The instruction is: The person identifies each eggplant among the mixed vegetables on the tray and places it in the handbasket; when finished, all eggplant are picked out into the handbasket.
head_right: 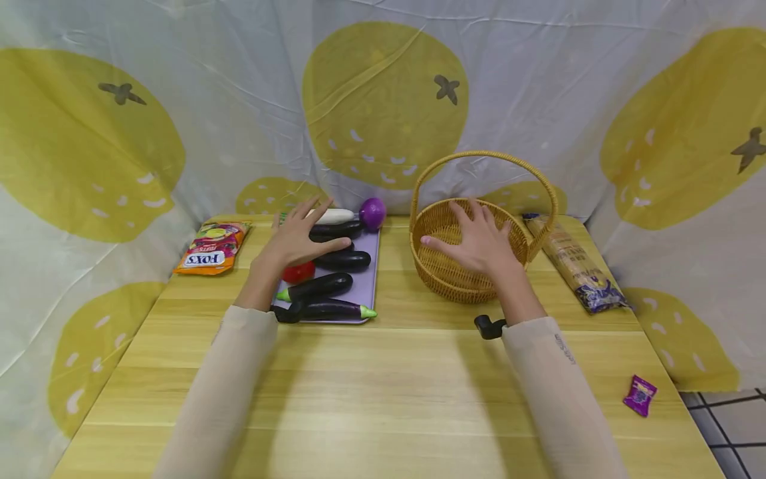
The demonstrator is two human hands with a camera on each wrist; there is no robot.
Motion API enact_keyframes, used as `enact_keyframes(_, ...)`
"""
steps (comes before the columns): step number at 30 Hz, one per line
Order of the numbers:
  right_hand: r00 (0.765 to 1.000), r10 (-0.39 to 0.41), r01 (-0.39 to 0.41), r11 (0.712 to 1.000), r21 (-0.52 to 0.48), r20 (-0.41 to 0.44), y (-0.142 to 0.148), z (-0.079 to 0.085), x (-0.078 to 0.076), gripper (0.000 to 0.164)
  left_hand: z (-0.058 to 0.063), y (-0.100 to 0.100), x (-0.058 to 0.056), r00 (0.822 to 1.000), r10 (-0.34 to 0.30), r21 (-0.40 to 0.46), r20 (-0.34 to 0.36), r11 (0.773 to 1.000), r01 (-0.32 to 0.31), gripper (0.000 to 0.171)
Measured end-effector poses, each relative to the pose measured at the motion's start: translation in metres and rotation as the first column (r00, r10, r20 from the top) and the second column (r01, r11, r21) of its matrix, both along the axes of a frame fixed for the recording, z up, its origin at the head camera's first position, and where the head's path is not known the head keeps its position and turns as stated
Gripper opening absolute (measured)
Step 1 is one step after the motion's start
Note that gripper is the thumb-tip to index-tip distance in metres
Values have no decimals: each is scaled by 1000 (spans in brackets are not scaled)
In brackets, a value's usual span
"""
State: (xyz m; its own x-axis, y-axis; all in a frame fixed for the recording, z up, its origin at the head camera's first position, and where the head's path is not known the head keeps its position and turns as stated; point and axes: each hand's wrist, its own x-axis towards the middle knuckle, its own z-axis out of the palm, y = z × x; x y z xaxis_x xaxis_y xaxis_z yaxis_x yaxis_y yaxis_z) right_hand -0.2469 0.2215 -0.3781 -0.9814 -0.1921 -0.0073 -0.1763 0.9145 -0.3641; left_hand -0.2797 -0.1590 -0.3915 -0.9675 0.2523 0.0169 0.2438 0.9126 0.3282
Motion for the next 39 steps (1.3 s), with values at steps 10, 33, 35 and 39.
enact_keyframes(10,998,61,-60,981,-183,-4,-8,1,17,97,0,-30,22,1000,-14,224,6,974,13,97)
enact_keyframes(33,965,190,-249,881,-403,-181,-72,-21,60,68,-57,-116,48,990,-28,433,136,901,-34,59)
enact_keyframes(35,958,219,-278,868,-410,-186,-79,-26,62,66,-61,-122,52,986,-16,426,169,903,-59,60)
enact_keyframes(39,949,260,-313,847,-430,-179,-90,-38,64,62,-68,-128,57,974,17,419,225,901,-113,61)
